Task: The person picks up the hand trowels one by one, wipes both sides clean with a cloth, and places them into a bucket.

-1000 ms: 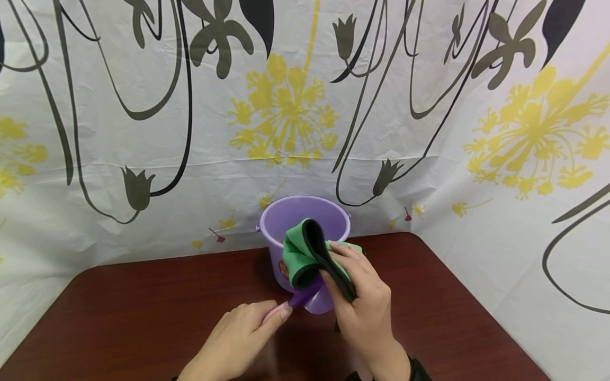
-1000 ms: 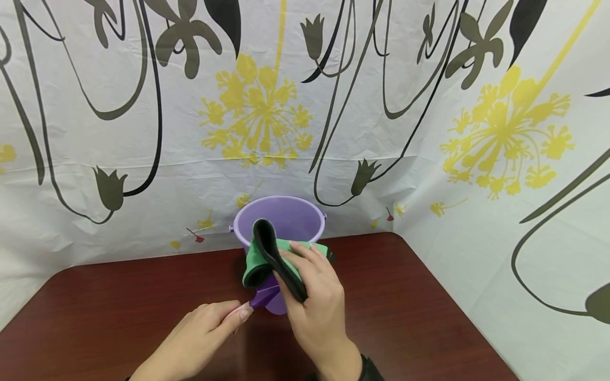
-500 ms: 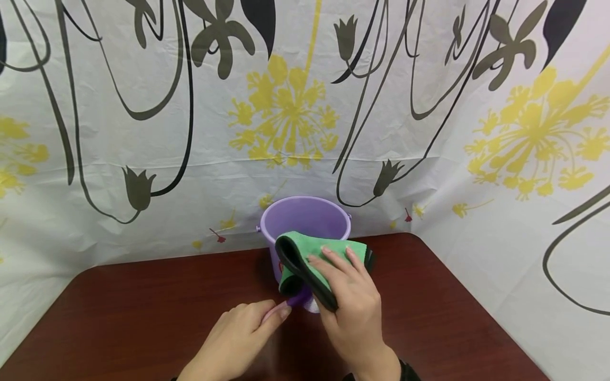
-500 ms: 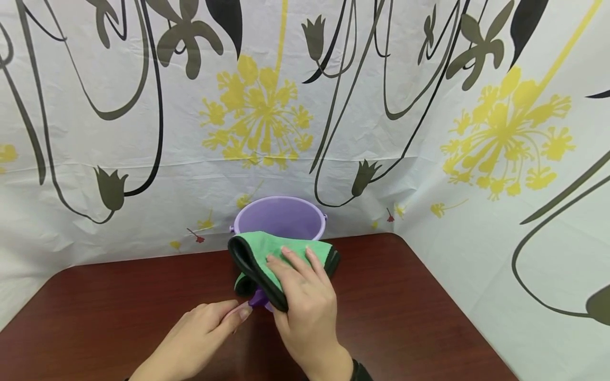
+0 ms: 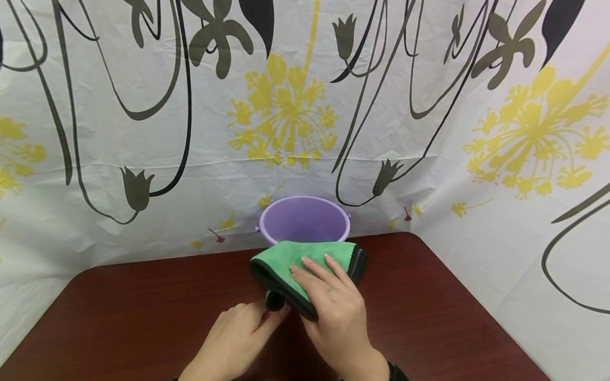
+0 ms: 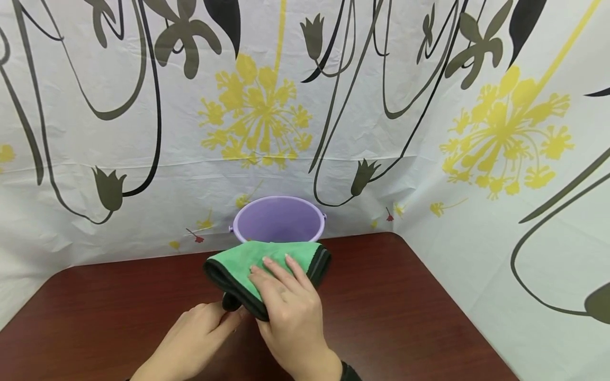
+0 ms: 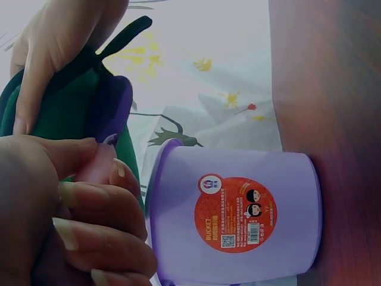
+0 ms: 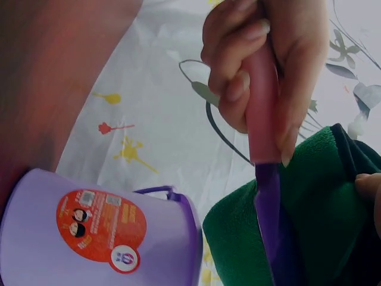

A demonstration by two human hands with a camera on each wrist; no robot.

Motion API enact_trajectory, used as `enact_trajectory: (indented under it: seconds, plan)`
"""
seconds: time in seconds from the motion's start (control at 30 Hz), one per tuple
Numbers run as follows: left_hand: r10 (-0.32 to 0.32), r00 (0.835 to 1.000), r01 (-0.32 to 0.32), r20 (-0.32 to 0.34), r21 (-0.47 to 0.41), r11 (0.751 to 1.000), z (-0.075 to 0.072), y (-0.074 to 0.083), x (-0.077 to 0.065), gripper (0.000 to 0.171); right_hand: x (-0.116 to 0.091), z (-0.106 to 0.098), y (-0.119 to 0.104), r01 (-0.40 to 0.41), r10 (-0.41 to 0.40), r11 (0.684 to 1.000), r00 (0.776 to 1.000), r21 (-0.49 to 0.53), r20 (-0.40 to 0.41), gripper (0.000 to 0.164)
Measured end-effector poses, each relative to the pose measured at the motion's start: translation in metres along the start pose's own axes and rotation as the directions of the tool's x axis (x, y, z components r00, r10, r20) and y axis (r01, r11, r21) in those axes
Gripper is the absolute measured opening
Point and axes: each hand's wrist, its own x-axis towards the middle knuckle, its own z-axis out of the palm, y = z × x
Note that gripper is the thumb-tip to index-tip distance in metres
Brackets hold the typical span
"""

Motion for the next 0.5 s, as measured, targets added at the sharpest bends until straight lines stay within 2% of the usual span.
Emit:
enact_trajectory:
  seconds: [0.23, 0.33, 0.5]
  plan:
    - [-0.045, 0.999, 0.045, -0.010, -0.036, 0.998, 0.0001, -0.0046, -0.0029, 0.039, -0.0023, 0.0030, -0.0058, 0.035, -0.038, 0.998, 0.998, 0.049, 0.051, 0.024]
    - [-0.093, 0.995, 0.092, -0.031, -0.058, 0.994, 0.0007, -0.0074, -0.0048, 0.036, -0.0040, 0.0040, -0.0076, 0.038, -0.042, 0.998, 0.996, 0.053, 0.083, 0.023]
    - [-0.162, 0.987, 0.161, -0.009, -0.096, 0.982, 0.0005, -0.0086, -0.0037, 0.034, -0.0053, 0.0043, -0.0056, 0.052, -0.053, 0.999, 0.991, 0.017, 0.119, 0.024]
